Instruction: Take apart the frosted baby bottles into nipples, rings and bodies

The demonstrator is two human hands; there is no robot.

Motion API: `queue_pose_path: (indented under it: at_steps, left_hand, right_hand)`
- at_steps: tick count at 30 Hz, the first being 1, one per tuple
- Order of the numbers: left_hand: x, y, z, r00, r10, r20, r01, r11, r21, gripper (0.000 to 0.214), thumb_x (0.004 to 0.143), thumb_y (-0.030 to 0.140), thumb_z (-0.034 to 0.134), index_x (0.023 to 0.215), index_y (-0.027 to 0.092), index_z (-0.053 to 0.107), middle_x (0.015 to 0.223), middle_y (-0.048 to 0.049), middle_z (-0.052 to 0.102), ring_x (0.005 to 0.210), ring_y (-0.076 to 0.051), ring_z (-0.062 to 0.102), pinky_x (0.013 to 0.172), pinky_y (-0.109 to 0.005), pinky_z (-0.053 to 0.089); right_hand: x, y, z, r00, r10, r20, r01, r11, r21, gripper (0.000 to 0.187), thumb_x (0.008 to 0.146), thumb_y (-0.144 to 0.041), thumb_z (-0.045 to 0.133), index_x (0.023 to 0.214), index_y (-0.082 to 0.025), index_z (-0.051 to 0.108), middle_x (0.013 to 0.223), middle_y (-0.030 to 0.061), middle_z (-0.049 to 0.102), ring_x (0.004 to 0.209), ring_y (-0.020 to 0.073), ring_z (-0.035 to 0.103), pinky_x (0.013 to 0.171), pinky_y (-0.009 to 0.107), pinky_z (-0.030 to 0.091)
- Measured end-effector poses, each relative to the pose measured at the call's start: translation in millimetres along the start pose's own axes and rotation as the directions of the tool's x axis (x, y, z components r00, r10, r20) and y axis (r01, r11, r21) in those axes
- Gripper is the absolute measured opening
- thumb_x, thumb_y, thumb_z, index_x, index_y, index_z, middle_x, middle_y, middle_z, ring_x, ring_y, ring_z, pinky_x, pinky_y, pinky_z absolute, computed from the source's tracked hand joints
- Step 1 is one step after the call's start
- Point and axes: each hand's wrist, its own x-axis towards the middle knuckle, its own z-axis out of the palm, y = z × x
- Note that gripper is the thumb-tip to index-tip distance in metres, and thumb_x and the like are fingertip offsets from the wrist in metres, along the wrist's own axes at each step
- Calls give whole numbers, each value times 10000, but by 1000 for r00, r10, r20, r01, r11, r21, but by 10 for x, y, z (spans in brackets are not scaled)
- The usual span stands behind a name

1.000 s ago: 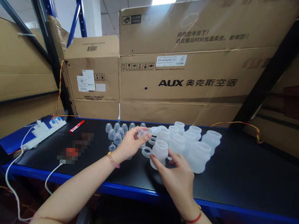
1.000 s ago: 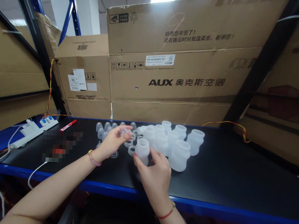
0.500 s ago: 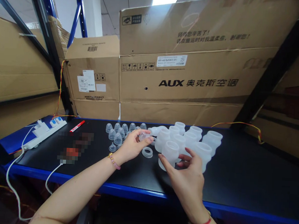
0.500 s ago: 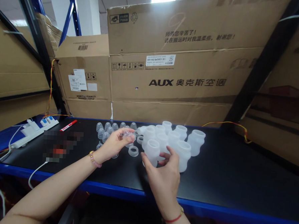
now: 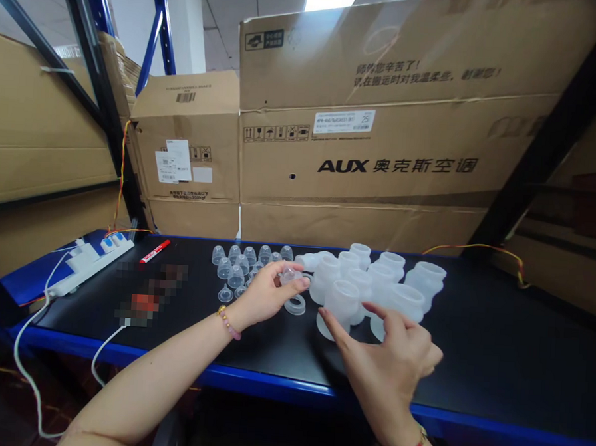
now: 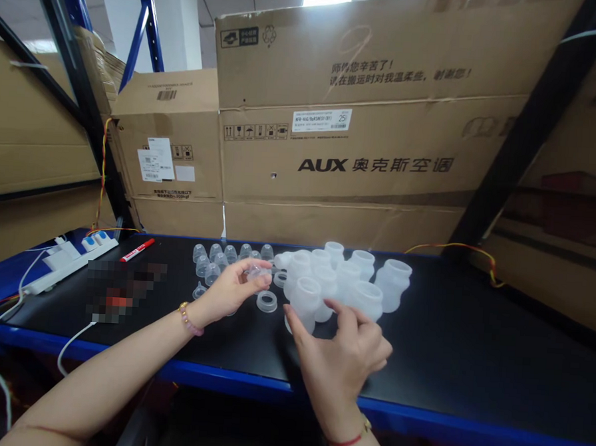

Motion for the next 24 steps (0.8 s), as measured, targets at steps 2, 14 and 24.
queue_pose_path:
  at_steps: [2,14,24]
  left_hand:
    - [-5,12,3,1000,-12,-1,12,1000,-16,477,766,467,750,1112,151,658,955,-69,659,860,-171,637,811,-316,513]
    - [-47,293,-168,989,-94,114,134,893,-429,454,677,335,847,1058,164,669,1034,-75,693,935,-189,678,895,-350,501]
    - [-43,338,-418,988,38,152,-8,980,-197,409,634,261,853,1002,145,718,942,-77,725,865,-189,674,824,-323,504]
  right_hand:
    - [-3,-17,-10,999,-1,-47,2,1000,3,727,644,-773,646,1030,-158,696,1039,192,576,1020,395,494,901,523,358]
    - [-6,-485,-285,981,-40,192,-72,837,542,376,848,-495,564,595,-217,562,624,41,569,633,193,521,666,347,422]
    - [198,-823,35,246,66,967,-907,367,205,487,756,-622,568,699,-154,694,605,33,583,460,88,394,415,218,251]
